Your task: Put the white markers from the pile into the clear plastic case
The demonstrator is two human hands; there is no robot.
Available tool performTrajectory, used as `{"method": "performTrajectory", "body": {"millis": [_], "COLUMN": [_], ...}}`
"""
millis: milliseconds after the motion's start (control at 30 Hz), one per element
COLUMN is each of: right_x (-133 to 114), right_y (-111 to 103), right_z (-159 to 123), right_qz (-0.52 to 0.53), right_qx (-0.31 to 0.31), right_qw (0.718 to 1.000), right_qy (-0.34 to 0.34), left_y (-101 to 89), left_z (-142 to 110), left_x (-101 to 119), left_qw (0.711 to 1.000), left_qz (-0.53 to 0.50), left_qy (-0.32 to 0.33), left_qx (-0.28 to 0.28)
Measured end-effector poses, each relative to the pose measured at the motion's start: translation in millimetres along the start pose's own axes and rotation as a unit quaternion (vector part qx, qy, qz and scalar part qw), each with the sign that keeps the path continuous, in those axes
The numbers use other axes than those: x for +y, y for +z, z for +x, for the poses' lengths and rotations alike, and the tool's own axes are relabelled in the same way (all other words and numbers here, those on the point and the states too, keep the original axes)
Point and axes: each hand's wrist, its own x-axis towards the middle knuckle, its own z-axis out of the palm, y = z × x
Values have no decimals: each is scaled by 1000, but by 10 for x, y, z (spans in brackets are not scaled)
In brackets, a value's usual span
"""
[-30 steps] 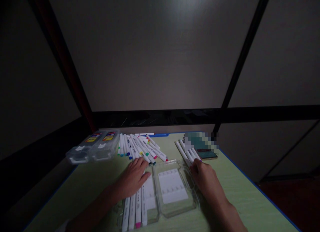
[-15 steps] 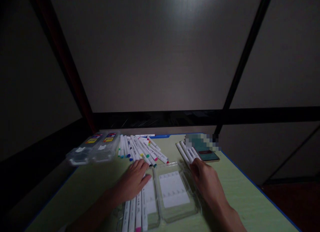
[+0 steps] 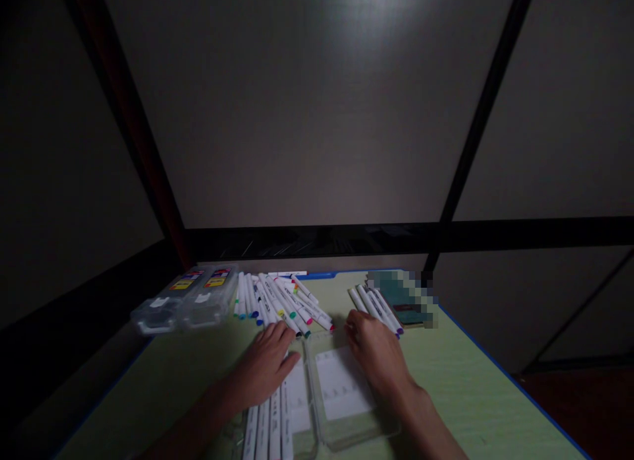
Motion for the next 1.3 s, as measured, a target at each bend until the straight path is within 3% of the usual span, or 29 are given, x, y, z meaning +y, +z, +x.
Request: {"method": "performTrajectory", "body": {"millis": [233, 433, 667, 1000, 1300], "right_x": [-211, -281, -253, -131, -187], "right_y": [136, 224, 329, 435, 381], "right_z": [277, 332, 347, 392, 378], "right_qz": [-19, -36, -63, -8, -7], "right_qx": [-32, -61, -58, -63, -70], "right_qw": [999, 997, 996, 998, 997], "right_qy": [-4, 6, 20, 30, 40], "left_y": [-21, -19, 13, -33, -4], "left_z": [-16, -16, -8, -15, -9], "left_x": [6, 7, -9, 3, -16], "left_qw": [1000, 1000, 1000, 1000, 1000], "left_qz": [-3, -3, -3, -11, -10], "left_qy": [-6, -8, -5, -2, 3], "left_qx": [2, 6, 9, -5, 6]}}
